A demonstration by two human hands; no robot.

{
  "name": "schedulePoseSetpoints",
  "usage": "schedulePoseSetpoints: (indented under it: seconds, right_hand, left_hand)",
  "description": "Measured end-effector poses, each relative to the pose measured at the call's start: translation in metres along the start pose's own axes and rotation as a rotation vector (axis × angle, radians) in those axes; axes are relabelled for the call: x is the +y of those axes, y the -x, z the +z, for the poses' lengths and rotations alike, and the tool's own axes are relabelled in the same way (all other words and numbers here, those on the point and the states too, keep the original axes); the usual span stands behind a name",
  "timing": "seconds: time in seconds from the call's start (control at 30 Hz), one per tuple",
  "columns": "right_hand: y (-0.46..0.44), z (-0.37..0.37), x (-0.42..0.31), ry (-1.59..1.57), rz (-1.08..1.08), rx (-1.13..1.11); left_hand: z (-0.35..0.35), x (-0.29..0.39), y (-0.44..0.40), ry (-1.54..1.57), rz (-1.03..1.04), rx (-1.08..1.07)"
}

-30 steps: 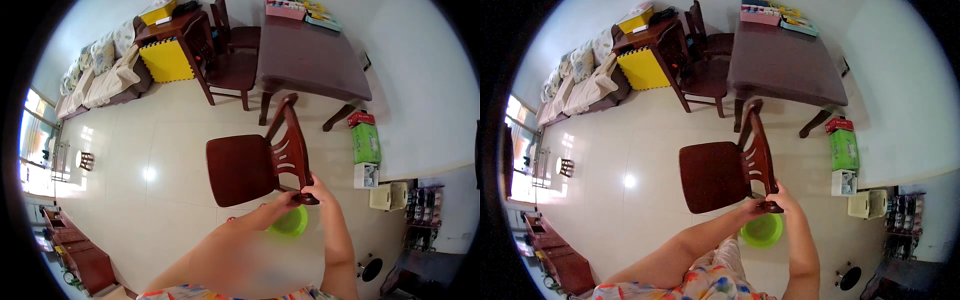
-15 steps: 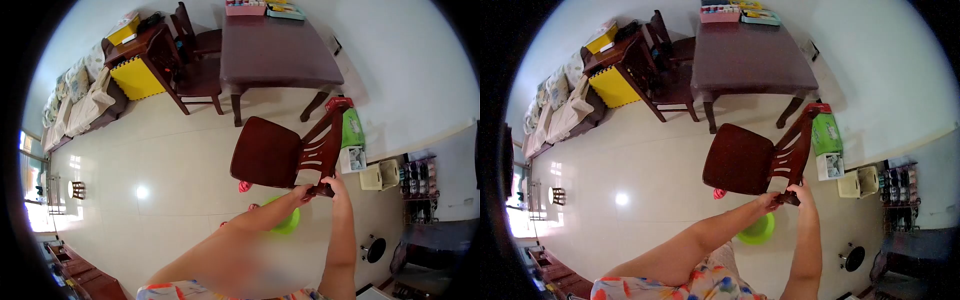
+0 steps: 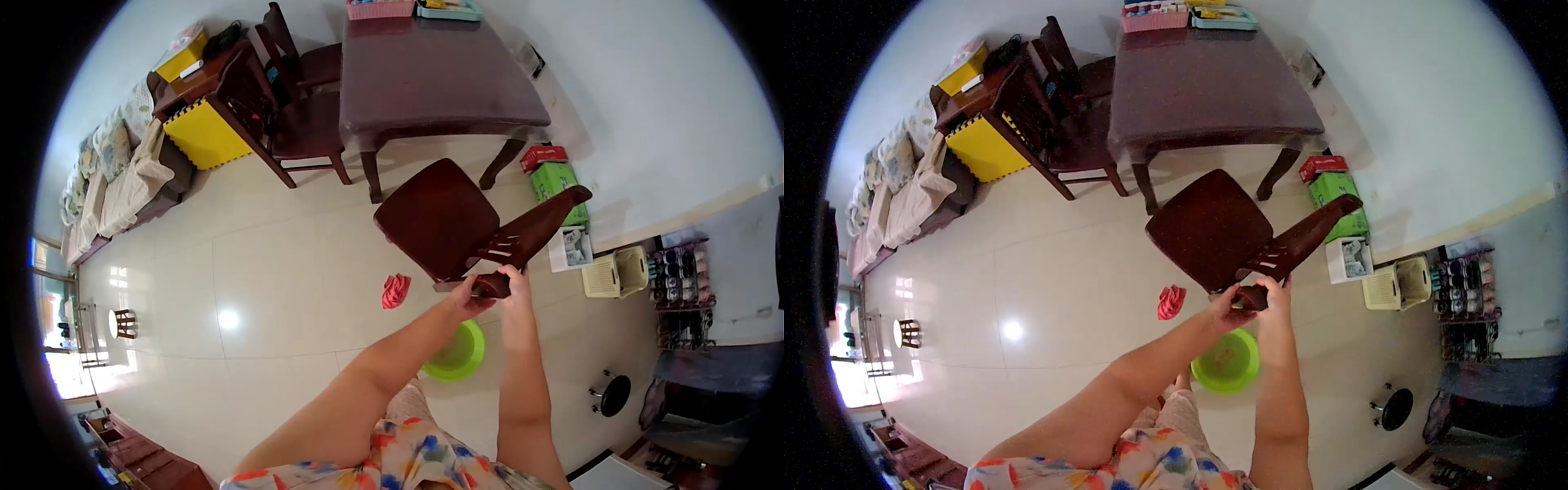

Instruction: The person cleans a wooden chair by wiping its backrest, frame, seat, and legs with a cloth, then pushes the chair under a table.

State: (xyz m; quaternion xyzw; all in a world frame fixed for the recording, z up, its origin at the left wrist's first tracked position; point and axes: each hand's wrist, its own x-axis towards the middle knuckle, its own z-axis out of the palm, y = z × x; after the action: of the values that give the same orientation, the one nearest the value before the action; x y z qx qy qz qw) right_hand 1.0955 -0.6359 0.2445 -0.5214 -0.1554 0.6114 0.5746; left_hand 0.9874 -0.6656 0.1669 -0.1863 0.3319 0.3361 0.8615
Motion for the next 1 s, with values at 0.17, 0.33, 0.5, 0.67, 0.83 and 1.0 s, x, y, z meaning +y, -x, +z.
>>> schedulePoseSetpoints:
  seconds: [0.17, 0.33, 0.5, 0.67, 0.83, 1.0]
  right_hand:
    - [0.002, 0.049, 0.027, -0.114, 0.024, 0.025]
    - [-0.031, 0.069, 0.021, -0.117, 0.368, -0.119]
    - [-0.059, 0.078, -0.028, -0.02, 0.328, 0.185]
    - [-0.114, 0.084, -0.018, 0.116, 0.408, 0.012]
    - [-0.109, 0.137, 0.004, -0.006, 0.388, 0.071]
    - [-0.134, 0.17, -0.022, 0.049, 0.39, 0.115]
  left_hand:
    - [-0.016, 0.071, 0.009, -0.205, 0.046, -0.014]
    - [-0.007, 0.127, 0.019, -0.332, 0.195, 0.143]
    - [0.047, 0.164, 0.094, 0.021, 0.274, 0.219]
    - [0.032, 0.209, 0.086, 0.13, 0.38, 0.147]
    - [0.013, 0.276, 0.09, 0.214, 0.317, 0.048]
    - [0.031, 0.308, 0.081, 0.23, 0.258, 0.134]
